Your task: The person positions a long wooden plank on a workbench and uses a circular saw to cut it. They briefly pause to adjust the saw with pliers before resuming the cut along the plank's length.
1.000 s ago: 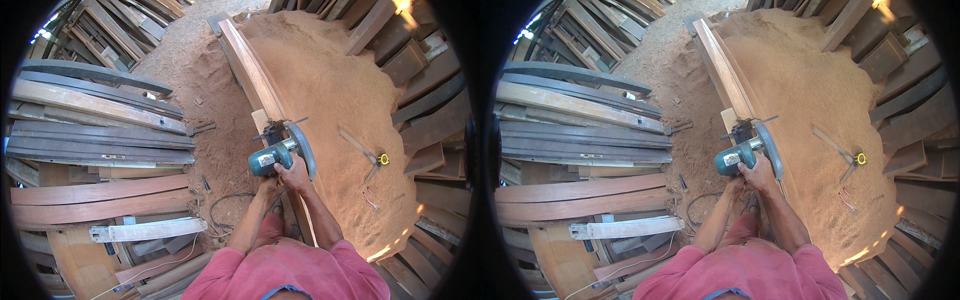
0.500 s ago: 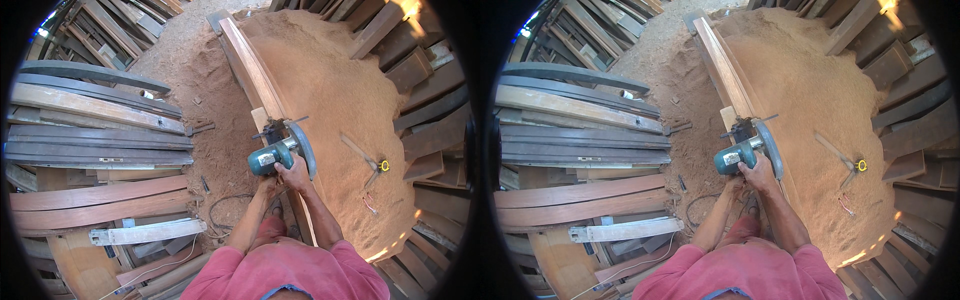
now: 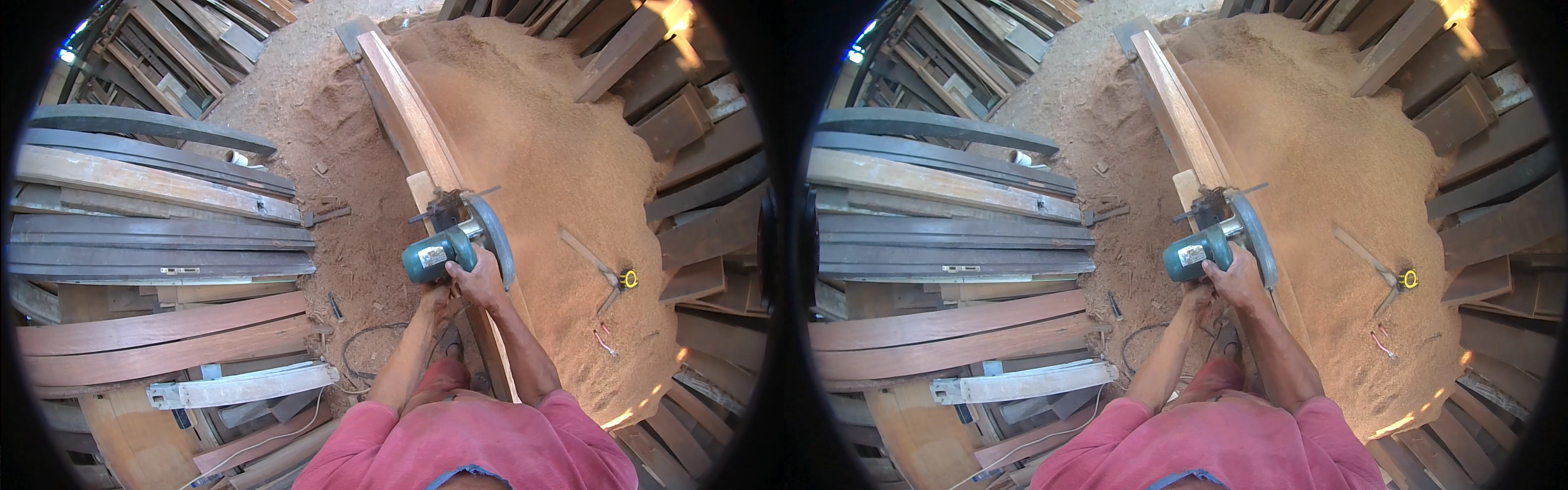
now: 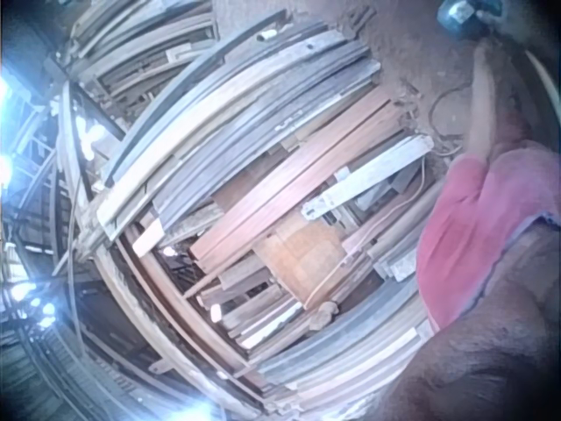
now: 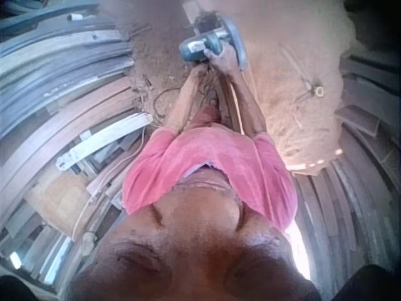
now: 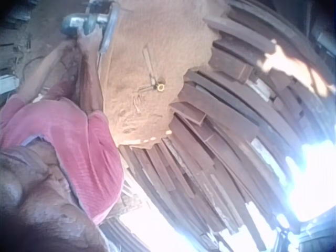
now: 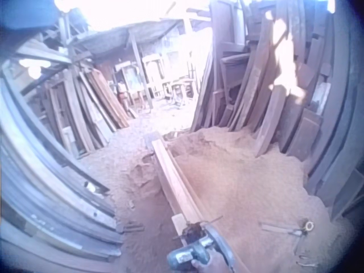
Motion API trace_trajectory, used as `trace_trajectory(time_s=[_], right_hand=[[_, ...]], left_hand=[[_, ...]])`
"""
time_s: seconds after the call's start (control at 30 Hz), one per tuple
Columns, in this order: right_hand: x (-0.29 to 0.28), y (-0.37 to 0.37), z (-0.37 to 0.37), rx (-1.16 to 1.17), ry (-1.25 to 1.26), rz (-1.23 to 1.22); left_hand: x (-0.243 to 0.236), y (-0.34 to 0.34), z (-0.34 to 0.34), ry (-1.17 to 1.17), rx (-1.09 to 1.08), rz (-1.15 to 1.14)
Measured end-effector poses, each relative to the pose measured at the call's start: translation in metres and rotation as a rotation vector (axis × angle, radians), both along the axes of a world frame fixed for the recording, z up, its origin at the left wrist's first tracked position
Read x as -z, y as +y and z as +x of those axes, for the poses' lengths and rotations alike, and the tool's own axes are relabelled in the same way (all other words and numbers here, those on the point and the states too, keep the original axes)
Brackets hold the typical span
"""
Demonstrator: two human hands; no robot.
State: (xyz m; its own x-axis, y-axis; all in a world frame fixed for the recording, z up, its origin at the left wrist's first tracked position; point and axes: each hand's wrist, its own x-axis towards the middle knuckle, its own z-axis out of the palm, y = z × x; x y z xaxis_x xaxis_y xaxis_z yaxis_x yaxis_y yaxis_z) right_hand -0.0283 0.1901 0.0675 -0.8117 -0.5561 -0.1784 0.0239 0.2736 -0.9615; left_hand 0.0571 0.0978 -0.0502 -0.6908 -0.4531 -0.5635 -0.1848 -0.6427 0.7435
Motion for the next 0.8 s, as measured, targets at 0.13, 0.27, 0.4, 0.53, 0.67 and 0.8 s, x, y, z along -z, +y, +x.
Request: trace_trajectory(time_s=[0.13,0.27,0.4,0.53,0.67,0.8], right_hand=[[-0.008,-0.01,-0.006,-0.005,-0.036,-0.042],[-0.001,-0.019,-0.013,0.01,-0.003,-0.066],[-0.003,-0.03,-0.017,0.022,-0.004,-0.072],[-0.005,-0.035,-0.028,0.009,-0.045,-0.042],[-0.006,-0.043,-0.035,-0.007,-0.07,-0.039],[0.0,-0.051,-0.041,0.002,-0.065,-0.04]], left_hand=[[0.015,-0.015,-0.003,-0.012,0.017,0.046],[0.016,-0.021,-0.01,0.007,0.006,0.098],[0.016,-0.026,-0.018,0.056,-0.058,0.175],[0.015,-0.042,-0.023,-0.04,0.089,0.062],[0.021,-0.054,-0.03,-0.045,0.152,0.021],[0.03,-0.063,-0.035,-0.043,0.179,-0.016]])
